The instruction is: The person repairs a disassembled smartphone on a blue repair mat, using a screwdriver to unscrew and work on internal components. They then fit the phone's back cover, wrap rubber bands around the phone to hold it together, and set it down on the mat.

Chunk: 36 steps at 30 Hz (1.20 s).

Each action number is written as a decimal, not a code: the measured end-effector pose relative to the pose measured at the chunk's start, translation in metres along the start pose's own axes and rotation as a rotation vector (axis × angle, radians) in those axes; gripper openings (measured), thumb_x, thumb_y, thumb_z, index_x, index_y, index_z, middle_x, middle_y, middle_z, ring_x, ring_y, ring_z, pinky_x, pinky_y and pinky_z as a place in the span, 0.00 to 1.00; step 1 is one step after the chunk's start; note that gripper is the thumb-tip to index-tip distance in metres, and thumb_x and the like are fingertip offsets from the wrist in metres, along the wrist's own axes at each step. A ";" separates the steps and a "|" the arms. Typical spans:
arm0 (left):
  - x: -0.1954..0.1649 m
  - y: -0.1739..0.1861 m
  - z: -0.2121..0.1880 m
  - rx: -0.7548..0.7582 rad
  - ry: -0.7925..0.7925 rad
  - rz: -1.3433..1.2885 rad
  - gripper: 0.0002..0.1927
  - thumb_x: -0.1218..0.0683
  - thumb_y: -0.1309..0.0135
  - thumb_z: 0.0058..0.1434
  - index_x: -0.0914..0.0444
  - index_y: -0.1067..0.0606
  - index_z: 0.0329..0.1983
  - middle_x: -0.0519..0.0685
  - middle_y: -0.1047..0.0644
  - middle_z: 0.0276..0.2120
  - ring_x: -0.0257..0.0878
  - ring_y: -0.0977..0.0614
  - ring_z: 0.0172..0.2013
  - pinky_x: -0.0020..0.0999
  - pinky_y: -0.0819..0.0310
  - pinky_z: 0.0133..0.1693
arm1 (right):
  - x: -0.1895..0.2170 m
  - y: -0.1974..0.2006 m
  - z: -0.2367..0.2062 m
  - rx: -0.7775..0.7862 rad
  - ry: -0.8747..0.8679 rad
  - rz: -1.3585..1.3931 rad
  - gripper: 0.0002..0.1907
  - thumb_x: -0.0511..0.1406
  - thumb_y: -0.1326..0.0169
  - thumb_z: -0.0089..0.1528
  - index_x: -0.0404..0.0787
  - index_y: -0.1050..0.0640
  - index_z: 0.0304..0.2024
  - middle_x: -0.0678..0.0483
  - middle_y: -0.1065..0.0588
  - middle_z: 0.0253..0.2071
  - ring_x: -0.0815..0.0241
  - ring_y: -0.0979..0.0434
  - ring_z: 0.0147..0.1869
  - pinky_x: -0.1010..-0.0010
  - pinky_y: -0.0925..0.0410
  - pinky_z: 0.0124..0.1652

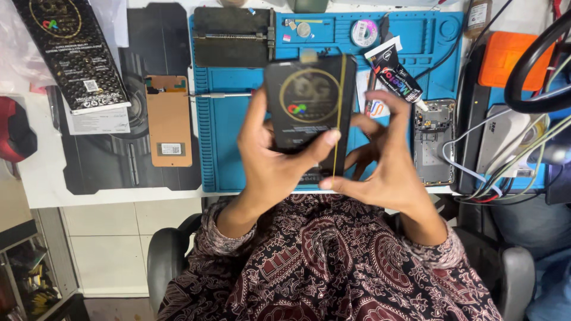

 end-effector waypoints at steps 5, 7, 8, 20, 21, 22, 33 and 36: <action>-0.005 0.001 0.007 -0.002 -0.039 -0.012 0.31 0.66 0.34 0.67 0.69 0.40 0.65 0.53 0.19 0.50 0.36 0.15 0.49 0.29 0.16 0.52 | -0.022 -0.018 -0.007 0.058 -0.146 0.153 0.57 0.28 0.26 0.47 0.42 0.52 0.67 0.42 0.25 0.58 0.62 0.20 0.46 0.78 0.25 0.32; -0.005 -0.003 0.007 0.016 -0.072 -0.005 0.31 0.65 0.34 0.67 0.69 0.39 0.66 0.53 0.22 0.52 0.36 0.17 0.51 0.28 0.18 0.54 | -0.024 -0.014 -0.009 0.007 -0.139 0.223 0.54 0.25 0.28 0.49 0.42 0.52 0.66 0.42 0.25 0.57 0.61 0.18 0.46 0.76 0.22 0.33; -0.002 -0.004 0.006 0.019 -0.066 0.004 0.31 0.65 0.34 0.67 0.69 0.39 0.66 0.53 0.22 0.52 0.35 0.18 0.51 0.28 0.19 0.54 | -0.024 -0.011 -0.009 -0.036 -0.124 0.252 0.52 0.24 0.30 0.50 0.41 0.51 0.65 0.43 0.25 0.58 0.59 0.16 0.45 0.76 0.22 0.33; 0.027 0.019 -0.003 -0.108 -0.063 0.057 0.27 0.62 0.41 0.71 0.68 0.41 0.67 0.51 0.25 0.53 0.33 0.22 0.51 0.26 0.23 0.53 | -0.025 -0.022 -0.024 -0.357 0.123 0.153 0.37 0.21 0.31 0.55 0.36 0.36 0.61 0.50 0.29 0.54 0.62 0.26 0.59 0.74 0.21 0.47; 0.030 0.019 -0.005 -0.098 -0.060 0.052 0.28 0.61 0.41 0.71 0.68 0.41 0.68 0.51 0.25 0.52 0.33 0.21 0.51 0.27 0.23 0.53 | -0.028 -0.023 -0.025 -0.354 0.096 0.167 0.36 0.21 0.31 0.55 0.35 0.35 0.61 0.50 0.28 0.54 0.63 0.26 0.59 0.73 0.21 0.48; 0.033 0.020 -0.005 -0.088 -0.057 0.046 0.28 0.61 0.41 0.71 0.67 0.41 0.69 0.51 0.25 0.52 0.33 0.21 0.50 0.27 0.22 0.53 | -0.028 -0.024 -0.026 -0.354 0.096 0.176 0.35 0.21 0.31 0.55 0.34 0.34 0.61 0.50 0.28 0.53 0.63 0.26 0.59 0.72 0.21 0.50; 0.017 0.034 0.032 0.224 -0.204 -0.102 0.34 0.34 0.61 0.75 0.68 0.33 0.65 0.57 0.26 0.58 0.44 0.18 0.54 0.36 0.18 0.53 | -0.022 -0.033 -0.039 -0.148 0.061 0.359 0.26 0.19 0.33 0.53 0.24 0.24 0.54 0.44 0.23 0.49 0.57 0.18 0.51 0.61 0.18 0.51; 0.016 0.020 0.037 0.389 -0.131 -0.417 0.37 0.34 0.60 0.76 0.69 0.37 0.71 0.59 0.25 0.56 0.48 0.16 0.52 0.40 0.16 0.50 | -0.024 -0.033 -0.040 -0.127 -0.001 0.366 0.25 0.20 0.34 0.53 0.25 0.23 0.53 0.45 0.22 0.47 0.58 0.17 0.47 0.64 0.20 0.44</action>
Point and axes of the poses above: each hand's wrist, its own z-axis towards the middle knuckle, its own y-axis out of the back of the hand, x = y × z, the point moved 9 cm from there along z, towards the middle knuckle
